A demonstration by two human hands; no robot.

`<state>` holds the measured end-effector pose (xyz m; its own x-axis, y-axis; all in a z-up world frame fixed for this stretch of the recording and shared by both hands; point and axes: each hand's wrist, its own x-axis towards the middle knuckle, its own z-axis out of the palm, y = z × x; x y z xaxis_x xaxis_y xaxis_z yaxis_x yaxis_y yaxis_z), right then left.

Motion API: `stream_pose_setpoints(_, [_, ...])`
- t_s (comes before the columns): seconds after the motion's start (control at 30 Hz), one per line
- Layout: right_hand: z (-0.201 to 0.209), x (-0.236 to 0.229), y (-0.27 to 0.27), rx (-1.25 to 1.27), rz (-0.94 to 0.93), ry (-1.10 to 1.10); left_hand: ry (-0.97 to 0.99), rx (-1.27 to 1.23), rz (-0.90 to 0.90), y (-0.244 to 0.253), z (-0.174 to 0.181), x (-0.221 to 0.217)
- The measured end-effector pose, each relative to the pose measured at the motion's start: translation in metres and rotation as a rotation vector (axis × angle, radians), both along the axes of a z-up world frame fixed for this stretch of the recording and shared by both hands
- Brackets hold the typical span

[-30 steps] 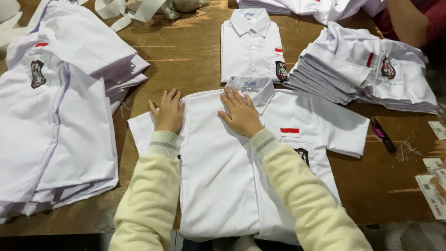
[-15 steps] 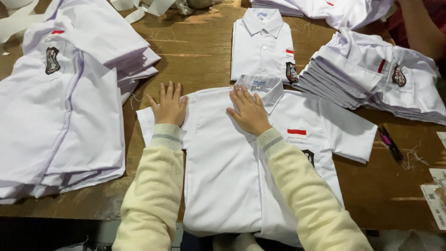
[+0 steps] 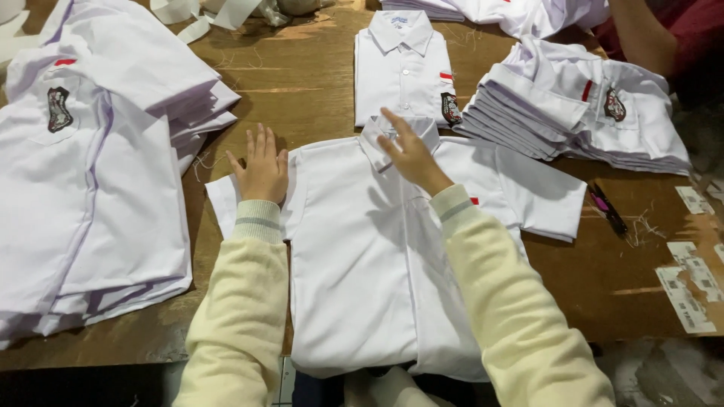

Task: A worker in a garment factory aligns the collar and smooths the front of a white school uniform shirt on a work table.

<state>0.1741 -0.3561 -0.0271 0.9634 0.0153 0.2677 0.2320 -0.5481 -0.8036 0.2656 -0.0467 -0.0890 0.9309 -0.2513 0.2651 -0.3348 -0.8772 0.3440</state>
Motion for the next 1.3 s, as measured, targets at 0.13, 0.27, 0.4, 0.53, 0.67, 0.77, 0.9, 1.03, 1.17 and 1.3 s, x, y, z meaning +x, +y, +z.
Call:
stream_pose_setpoints(0.13, [0.022, -0.024, -0.044, 0.091, -0.196, -0.225, -0.163, -0.082, -0.089, -0.025, 0.036, -0.02])
stream_pose_setpoints(0.27, [0.009, -0.054, -0.054, -0.041, -0.395, -0.057, -0.121, -0.13, -0.277, -0.061, 0.059, -0.036])
stream_pose_setpoints(0.4, [0.013, -0.094, -0.011, -0.303, -0.293, 0.261, 0.357, -0.02, -0.566, -0.115, 0.071, -0.075])
stream_pose_setpoints(0.53, [0.013, -0.109, 0.014, -0.449, -0.258, 0.388, 0.33, 0.162, -0.577, -0.158, -0.001, -0.067])
stream_pose_setpoints(0.67, [-0.022, -0.095, -0.007, -0.439, -0.259, 0.375, 0.289, 0.09, -0.529, -0.175, -0.025, -0.07])
stream_pose_setpoints(0.77, [-0.01, -0.094, -0.014, -0.179, -0.254, 0.504, 0.276, -0.009, -0.546, -0.168, 0.009, -0.096])
stream_pose_setpoints(0.9, [-0.003, -0.098, -0.023, 0.128, -0.276, 0.64, 0.261, -0.123, -0.51, -0.165, 0.019, -0.113])
stream_pose_setpoints(1.03, [-0.007, -0.097, -0.025, 0.07, -0.281, 0.639, 0.232, -0.223, -0.527, -0.162, 0.032, -0.128])
stream_pose_setpoints(1.17, [-0.009, -0.096, -0.024, 0.046, -0.33, 0.647, 0.151, -0.24, -0.491, -0.164, 0.033, -0.134])
stream_pose_setpoints(1.3, [-0.01, -0.098, -0.023, 0.131, -0.383, 0.607, 0.183, -0.375, -0.5, -0.163, 0.023, -0.128])
